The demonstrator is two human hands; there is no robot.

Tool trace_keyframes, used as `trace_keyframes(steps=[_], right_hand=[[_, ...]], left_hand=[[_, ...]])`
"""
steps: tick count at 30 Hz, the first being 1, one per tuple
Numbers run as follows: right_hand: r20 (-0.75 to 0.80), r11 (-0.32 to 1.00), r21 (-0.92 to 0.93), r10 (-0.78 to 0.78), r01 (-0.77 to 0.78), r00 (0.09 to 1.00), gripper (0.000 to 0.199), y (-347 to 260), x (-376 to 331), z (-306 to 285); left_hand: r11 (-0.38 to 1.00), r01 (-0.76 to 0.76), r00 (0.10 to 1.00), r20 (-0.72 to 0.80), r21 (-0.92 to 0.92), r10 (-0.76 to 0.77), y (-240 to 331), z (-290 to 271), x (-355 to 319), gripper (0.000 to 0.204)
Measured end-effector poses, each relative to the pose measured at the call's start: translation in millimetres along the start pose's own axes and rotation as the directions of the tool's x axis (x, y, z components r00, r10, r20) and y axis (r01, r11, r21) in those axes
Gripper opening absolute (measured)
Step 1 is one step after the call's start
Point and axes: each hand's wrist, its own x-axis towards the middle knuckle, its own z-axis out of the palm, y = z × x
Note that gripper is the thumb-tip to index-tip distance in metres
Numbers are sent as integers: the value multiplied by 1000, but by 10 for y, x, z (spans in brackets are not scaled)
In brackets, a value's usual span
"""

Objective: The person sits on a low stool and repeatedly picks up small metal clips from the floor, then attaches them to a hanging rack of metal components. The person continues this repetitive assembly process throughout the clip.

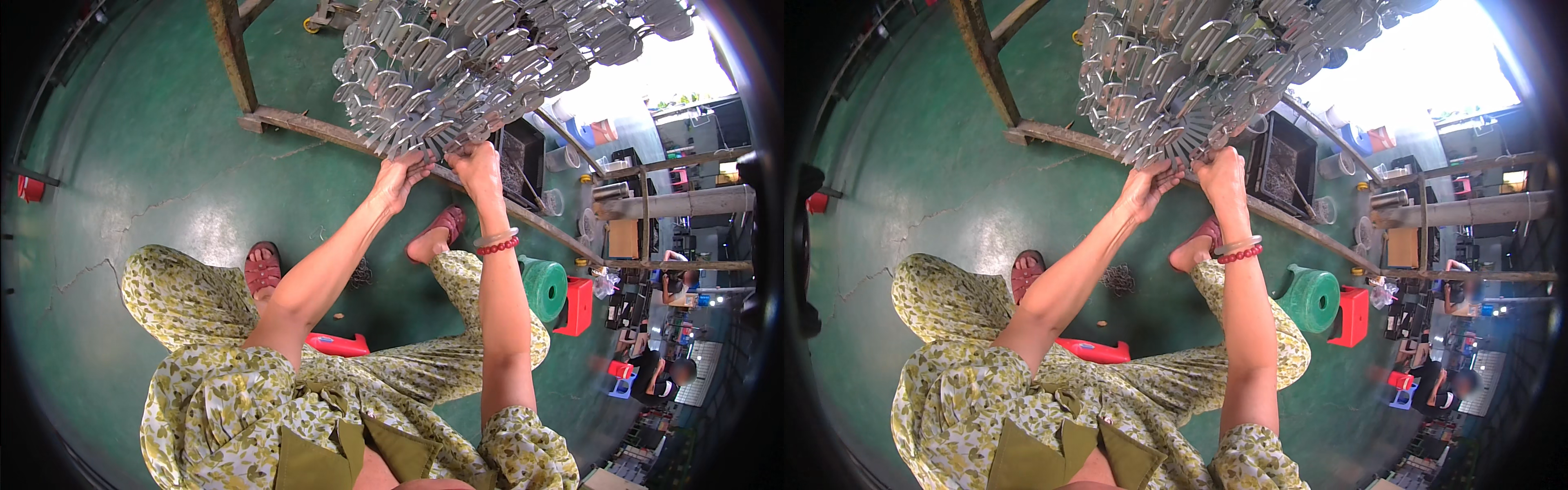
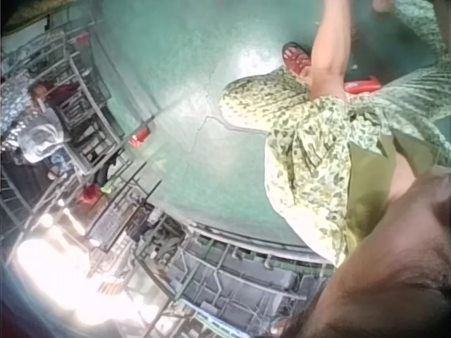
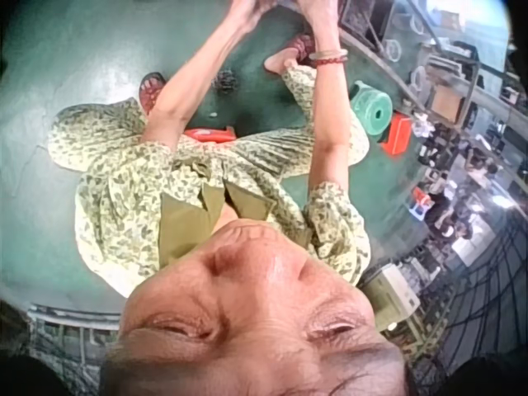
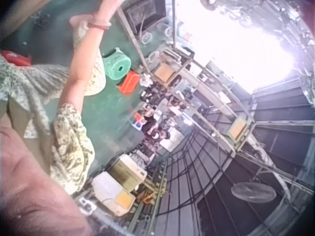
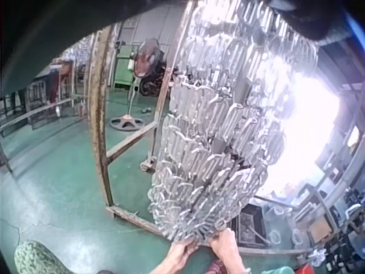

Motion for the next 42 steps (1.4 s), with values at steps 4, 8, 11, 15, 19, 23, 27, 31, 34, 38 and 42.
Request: trace_keyframes(steps=[4,8,11,15,19,23,27,31,34,38,42], right_hand=[[-9,1000,-6,-17,16,1000,24,55,5,35],[-7,999,29,-19,19,1000,24,42,-25,65],[2,998,60,7,-7,1000,24,48,-49,81],[-16,999,49,0,1,1000,25,62,-40,98],[-31,997,74,1,1,1000,24,49,-127,109],[-111,992,121,-11,25,994,26,104,-284,151],[-203,926,376,56,25,978,29,-78,-716,251],[-223,843,515,-47,158,974,42,-262,-795,632],[-272,950,263,-94,168,958,53,-499,-656,731],[-302,990,127,-22,63,953,30,-547,-493,850],[-386,976,99,-142,194,912,26,-363,-541,884]], left_hand=[[999,-27,999,36,-34,29,-61,-54,-4,25],[998,-24,998,52,-52,26,-82,-96,-7,25],[998,-22,998,64,-58,26,-98,-144,-4,25],[998,-66,995,67,-23,68,-115,-149,20,23],[996,-72,997,-10,59,73,-39,-128,-63,21],[997,4,1000,6,80,-5,0,-121,-109,19],[999,33,998,59,10,-34,-11,-204,-106,26],[990,-31,979,194,-140,59,-93,-386,-113,35],[976,-9,947,310,-219,79,62,-510,-242,43],[982,-11,958,280,-190,65,223,-513,-380,53],[989,2,969,245,-150,35,360,-476,-481,42]])
